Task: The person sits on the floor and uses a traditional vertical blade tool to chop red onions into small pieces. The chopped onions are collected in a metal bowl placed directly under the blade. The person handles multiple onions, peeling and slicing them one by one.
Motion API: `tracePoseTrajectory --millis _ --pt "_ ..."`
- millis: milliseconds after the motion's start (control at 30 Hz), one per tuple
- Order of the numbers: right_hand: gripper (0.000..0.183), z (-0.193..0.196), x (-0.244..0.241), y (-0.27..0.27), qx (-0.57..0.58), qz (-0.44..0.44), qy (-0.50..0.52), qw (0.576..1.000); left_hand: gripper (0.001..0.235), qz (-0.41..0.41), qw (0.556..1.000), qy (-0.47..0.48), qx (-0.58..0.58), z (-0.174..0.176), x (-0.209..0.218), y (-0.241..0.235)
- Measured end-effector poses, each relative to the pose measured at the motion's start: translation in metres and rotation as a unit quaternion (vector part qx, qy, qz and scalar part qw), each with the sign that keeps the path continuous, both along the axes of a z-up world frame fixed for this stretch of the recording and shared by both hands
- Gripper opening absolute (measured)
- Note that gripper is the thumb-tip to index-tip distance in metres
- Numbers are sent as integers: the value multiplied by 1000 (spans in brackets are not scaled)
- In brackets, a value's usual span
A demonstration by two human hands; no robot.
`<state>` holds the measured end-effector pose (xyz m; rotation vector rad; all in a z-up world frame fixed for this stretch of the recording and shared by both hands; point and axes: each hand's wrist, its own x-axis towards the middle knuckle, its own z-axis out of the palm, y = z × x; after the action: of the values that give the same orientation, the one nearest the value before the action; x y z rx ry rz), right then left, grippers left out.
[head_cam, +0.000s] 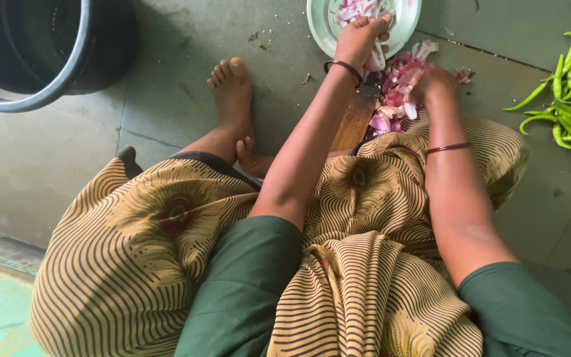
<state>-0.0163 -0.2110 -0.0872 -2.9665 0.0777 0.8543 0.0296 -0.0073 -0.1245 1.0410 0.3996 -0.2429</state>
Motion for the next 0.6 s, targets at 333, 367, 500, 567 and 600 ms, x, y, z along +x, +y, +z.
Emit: tracePoseTrajectory --millis 333,367,500,567,600 --pt "27 63 3 -6 597 -319 34 736 34 -103 986 -45 120 -10 -6 13" --pt "31 62 3 2 611 -317 9 726 36 -147 975 -23 167 -8 -2 14" --pt "30 33 19 24 626 -270 -65 729 36 -175 963 3 203 -9 -12 18" --pt "27 6 26 32 636 -260 -68 723 31 -139 963 -9 231 -13 -11 20" --pt "25 -6 30 35 642 -256 -70 720 30 -130 949 -10 286 -15 -10 21"
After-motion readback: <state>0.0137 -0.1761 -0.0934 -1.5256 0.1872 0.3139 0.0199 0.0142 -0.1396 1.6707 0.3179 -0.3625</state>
